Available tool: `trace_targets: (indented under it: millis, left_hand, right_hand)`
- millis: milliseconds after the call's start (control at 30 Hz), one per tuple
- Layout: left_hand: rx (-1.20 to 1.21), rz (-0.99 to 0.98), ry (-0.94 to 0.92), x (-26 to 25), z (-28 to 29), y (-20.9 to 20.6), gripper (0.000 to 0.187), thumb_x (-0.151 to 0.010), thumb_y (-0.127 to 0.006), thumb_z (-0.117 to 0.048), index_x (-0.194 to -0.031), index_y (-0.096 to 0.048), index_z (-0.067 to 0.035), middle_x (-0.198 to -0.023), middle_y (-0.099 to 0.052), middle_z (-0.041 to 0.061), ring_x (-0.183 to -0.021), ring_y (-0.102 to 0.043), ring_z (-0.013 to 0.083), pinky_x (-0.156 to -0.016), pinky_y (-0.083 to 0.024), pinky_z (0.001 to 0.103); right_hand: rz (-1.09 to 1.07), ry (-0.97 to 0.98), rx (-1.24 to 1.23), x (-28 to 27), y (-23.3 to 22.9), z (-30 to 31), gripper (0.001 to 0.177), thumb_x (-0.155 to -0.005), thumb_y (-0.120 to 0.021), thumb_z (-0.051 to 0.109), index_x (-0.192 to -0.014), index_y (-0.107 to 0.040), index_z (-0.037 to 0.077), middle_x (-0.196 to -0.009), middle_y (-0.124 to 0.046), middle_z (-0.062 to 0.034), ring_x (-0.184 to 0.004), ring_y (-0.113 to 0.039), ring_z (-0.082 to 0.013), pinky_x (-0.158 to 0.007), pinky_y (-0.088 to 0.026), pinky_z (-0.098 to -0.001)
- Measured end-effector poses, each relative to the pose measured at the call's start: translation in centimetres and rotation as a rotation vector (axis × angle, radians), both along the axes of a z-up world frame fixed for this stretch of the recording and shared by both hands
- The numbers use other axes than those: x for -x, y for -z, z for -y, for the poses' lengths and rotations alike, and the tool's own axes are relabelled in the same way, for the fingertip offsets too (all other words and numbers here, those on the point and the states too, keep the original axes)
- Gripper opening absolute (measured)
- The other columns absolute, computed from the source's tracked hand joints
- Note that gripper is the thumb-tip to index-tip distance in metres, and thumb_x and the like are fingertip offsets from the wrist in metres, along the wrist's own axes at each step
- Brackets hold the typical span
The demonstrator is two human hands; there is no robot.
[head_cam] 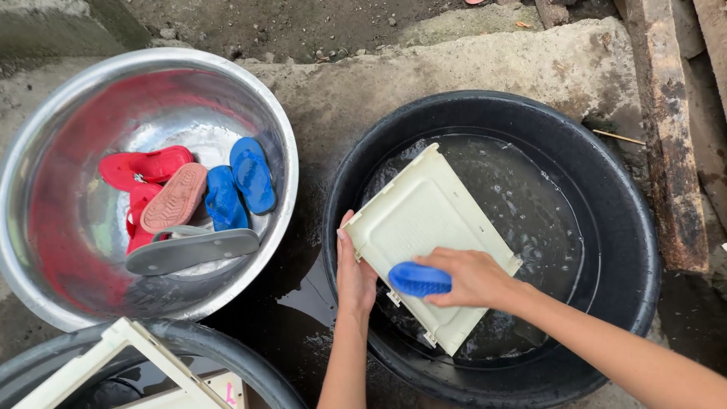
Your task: The person scrubs several white plastic panels using a blue brush and water in a black basin, then moves them to a stack.
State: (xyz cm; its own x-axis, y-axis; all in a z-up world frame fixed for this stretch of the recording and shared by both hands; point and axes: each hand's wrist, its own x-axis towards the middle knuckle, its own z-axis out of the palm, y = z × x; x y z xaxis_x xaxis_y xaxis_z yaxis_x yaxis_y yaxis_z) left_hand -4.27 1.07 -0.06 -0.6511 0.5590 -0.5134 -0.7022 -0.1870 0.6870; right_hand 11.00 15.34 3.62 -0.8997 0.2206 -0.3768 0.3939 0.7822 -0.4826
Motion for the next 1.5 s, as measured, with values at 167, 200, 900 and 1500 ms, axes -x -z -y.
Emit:
trace_targets:
  millis: [167, 200, 900, 1500]
  left_hand:
    - [0.006, -0.094, 0.037, -0.2, 0.3, 1.9, 0.059, -0.098, -0.036, -0.058, -0.142, -0.047, -0.021, -0.133, -0.061, 0.008, -0.122, -0.064, 0.0241, -0.095, -0.058, 0.046]
    - [0.006, -0.093, 0.045, -0.2, 0.4, 2.6, 0.059, -0.098, -0.036, -0.058, -0.142, -0.047, -0.021, -0.133, -0.061, 0.008, -0.122, -0.064, 0.0241, -0.095, -0.058, 0.046]
    - [0.233, 0.198, 0.359, -0.5, -0.7, 5.7, 0.061, -0.105, -0.028, -0.055, -0.153, -0.043, -0.019, -0.138, -0.064, 0.015, -0.12, -0.066, 0.032, -0.091, -0.058, 0.048]
    - [-0.091, 0.231, 0.251, -0.9, 0.1, 5.4, 0.078, -0.1, -0.016, -0.065, -0.151, -0.046, -0.014, -0.14, -0.061, 0.013, -0.126, -0.062, 0.0296, -0.098, -0.056, 0.048]
  right_hand:
    - [-0.184, 0.521, -0.076, -4.1, 6.2, -4.9, 0.072, -0.073, -0.077, 0.04, -0.14, -0.06, 0.022, -0.122, -0.07, -0.0039, -0.102, -0.072, -0.028, -0.09, -0.057, -0.0416]
    - [-0.199, 0.599, -0.133, -5.0, 7.4, -6.0, 0.073, -0.073, -0.078, 0.04, -0.14, -0.058, 0.018, -0.127, -0.068, -0.0062, -0.107, -0.07, -0.0296, -0.092, -0.055, -0.0428]
    - [-0.315, 0.75, 0.041, 2.5, 12.8, -4.6, 0.057, -0.075, -0.081, 0.043, -0.122, -0.067, 0.015, -0.108, -0.074, -0.0126, -0.097, -0.072, -0.0315, -0.085, -0.055, -0.0439]
    - [-0.239, 0.16, 0.026, 3.6, 3.1, -1.7, 0.056, -0.074, -0.078, 0.043, -0.123, -0.071, 0.016, -0.114, -0.074, -0.0085, -0.102, -0.072, -0.0314, -0.086, -0.057, -0.0425]
